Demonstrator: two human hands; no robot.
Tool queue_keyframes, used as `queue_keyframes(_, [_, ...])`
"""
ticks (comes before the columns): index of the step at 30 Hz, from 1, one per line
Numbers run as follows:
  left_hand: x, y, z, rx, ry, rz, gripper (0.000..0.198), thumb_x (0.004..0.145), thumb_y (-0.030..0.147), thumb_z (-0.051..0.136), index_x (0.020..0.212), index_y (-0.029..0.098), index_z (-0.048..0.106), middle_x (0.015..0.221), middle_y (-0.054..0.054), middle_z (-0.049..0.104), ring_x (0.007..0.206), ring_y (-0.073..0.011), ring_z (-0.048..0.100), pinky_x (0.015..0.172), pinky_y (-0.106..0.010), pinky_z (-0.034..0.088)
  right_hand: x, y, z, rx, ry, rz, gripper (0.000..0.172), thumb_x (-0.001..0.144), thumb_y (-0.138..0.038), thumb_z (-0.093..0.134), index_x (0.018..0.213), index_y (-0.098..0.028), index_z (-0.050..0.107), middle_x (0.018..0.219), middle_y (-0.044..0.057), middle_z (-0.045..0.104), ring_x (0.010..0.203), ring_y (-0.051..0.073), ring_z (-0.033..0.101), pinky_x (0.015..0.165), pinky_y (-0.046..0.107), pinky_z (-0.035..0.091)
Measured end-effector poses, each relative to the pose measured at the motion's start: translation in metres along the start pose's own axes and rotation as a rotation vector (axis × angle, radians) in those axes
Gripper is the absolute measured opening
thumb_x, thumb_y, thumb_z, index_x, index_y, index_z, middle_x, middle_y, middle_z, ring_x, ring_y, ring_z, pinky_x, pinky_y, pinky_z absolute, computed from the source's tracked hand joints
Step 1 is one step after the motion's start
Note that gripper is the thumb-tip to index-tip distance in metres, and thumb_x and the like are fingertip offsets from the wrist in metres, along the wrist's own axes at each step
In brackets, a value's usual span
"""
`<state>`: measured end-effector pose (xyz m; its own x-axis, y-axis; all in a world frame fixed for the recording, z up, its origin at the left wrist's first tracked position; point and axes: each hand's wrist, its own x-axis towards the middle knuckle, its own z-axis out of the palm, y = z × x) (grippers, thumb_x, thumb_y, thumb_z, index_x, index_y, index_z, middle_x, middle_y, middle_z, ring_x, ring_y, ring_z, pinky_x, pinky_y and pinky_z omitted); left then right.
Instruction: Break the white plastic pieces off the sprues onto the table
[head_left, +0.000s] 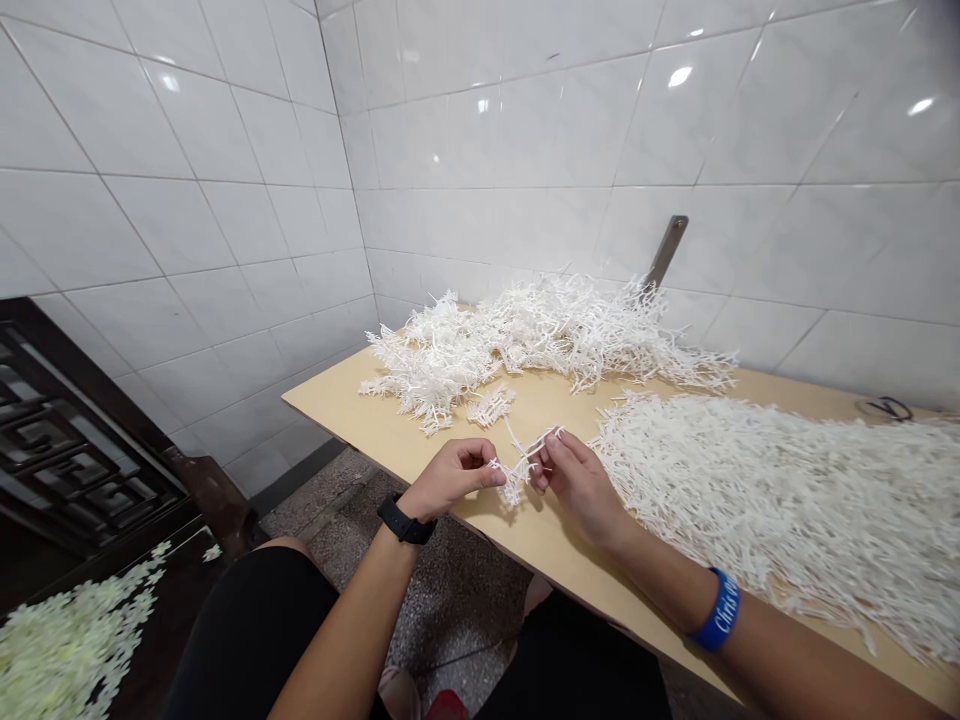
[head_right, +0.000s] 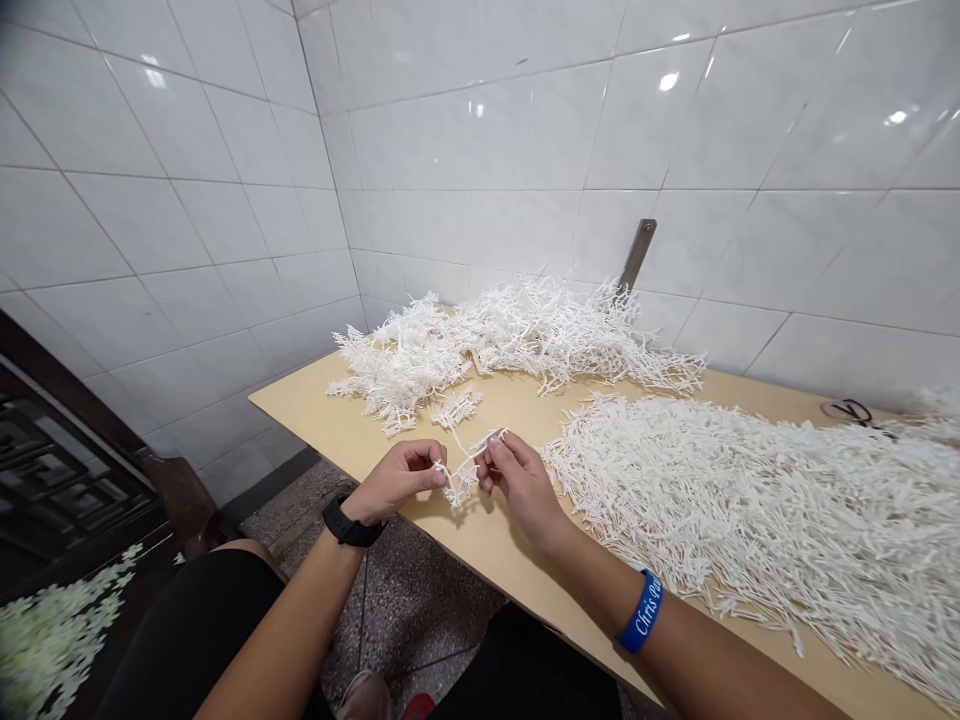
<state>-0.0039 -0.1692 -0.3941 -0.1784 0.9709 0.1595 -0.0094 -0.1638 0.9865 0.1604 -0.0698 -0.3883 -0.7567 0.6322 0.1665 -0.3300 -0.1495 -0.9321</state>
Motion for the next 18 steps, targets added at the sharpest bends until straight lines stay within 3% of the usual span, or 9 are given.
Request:
queue_keyframes(3, [0.0003, -0.0012, 0.0001, -0.025, 0.011, 0.019, 0.037, 0.065, 0.04, 0.08, 0.068, 0.012, 0.057, 0.062, 0.003, 0.051, 0.058, -0.0075, 0.042, 0.056, -0.021, 0.03, -0.0001, -0.0019, 0.0021, 0.076, -0.093, 0.1, 0.034, 0.081, -0.053, 0.065, 0.088, -0.02, 0.058, 0.076, 0.0, 0.057, 0.06, 0.011, 0.052, 0.055, 0.025, 0.043])
queue_keyframes(7, [0.0014, -0.0033, 0.0015, -0.058, 0.008, 0.061, 0.037, 0.064, 0.041, 0.081, 0.073, 0.013, 0.058, 0.072, 0.0, 0.059, 0.066, -0.0115, 0.052, 0.064, -0.024, 0.039, 0.0, -0.0006, 0.0046, 0.078, -0.26, 0.27, 0.056, 0.07, -0.06, 0.072, 0.106, -0.022, 0.054, 0.076, -0.001, 0.057, 0.055, 0.009, 0.05, 0.049, 0.023, 0.042])
queue_keyframes(12, [0.0005, -0.0051, 0.0053, 0.055, 0.006, 0.059, 0.033, 0.066, 0.037, 0.08, 0.073, 0.013, 0.059, 0.067, 0.001, 0.056, 0.063, -0.0103, 0.049, 0.061, -0.023, 0.038, 0.0019, 0.0033, 0.0065, -0.218, -0.292, 0.212, 0.046, 0.074, -0.059, 0.069, 0.07, -0.016, 0.054, 0.056, -0.004, 0.046, 0.049, 0.007, 0.038, 0.046, 0.022, 0.029])
queue_keyframes(18, [-0.0016, -0.004, 0.0096, 0.125, -0.056, 0.022, 0.034, 0.063, 0.038, 0.081, 0.068, 0.012, 0.059, 0.065, 0.0, 0.057, 0.064, -0.012, 0.051, 0.063, -0.024, 0.04, 0.002, 0.005, 0.0066, -0.215, -0.354, 0.186, 0.052, 0.082, -0.064, 0.056, 0.063, -0.016, 0.055, 0.055, -0.002, 0.044, 0.049, 0.009, 0.034, 0.048, 0.026, 0.025])
